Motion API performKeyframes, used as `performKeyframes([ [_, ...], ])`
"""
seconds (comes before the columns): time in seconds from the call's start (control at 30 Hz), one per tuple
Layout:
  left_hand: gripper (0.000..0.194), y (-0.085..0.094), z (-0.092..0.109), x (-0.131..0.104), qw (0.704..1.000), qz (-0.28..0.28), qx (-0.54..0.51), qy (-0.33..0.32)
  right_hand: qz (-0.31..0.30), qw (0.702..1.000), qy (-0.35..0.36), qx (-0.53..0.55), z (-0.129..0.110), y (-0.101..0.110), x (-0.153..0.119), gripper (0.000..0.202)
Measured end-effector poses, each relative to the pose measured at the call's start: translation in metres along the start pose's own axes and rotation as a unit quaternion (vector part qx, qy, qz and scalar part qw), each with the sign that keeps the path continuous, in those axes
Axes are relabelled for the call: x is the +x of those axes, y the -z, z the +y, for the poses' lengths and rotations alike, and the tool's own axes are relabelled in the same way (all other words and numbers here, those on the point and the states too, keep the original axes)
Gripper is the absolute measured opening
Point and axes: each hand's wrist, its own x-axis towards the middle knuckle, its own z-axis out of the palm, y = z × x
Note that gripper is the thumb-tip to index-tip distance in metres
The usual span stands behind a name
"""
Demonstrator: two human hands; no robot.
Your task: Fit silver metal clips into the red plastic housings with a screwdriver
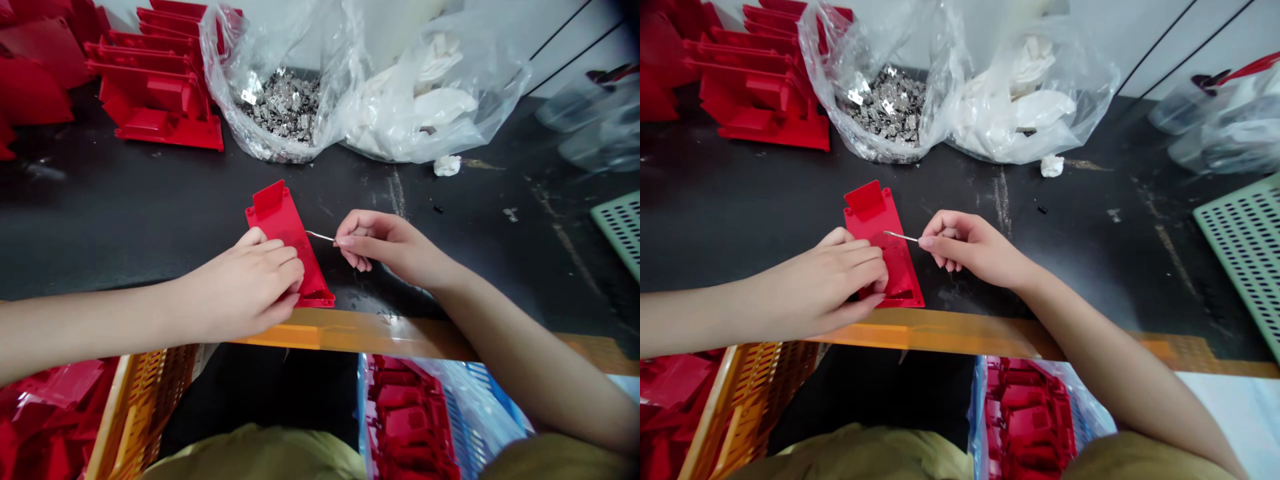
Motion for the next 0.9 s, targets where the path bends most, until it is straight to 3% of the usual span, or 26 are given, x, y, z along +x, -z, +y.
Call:
performKeyframes([
  [0.2,0.023,0.003,0.008,0.006,1.000,-0.012,0.010,0.017,-0.016,1.000,0.001,-0.018,0.002,-0.001,-0.001,0.029],
  [0.53,0.017,0.006,-0.007,0.008,0.996,-0.058,-0.068,-0.021,-0.034,0.999,0.014,-0.025,0.002,0.000,-0.003,0.027],
  [0.67,0.018,0.010,-0.015,0.004,0.997,-0.031,-0.066,-0.016,-0.049,0.997,0.034,-0.040,0.000,0.002,-0.005,0.027],
  [0.8,0.007,0.014,-0.024,-0.003,0.997,0.032,-0.067,0.033,-0.054,0.994,0.043,-0.081,-0.003,-0.003,-0.005,0.023],
  [0.9,0.029,0.011,-0.030,-0.008,0.991,0.071,-0.084,0.076,-0.066,0.991,0.051,-0.104,-0.003,-0.007,-0.004,0.021],
])
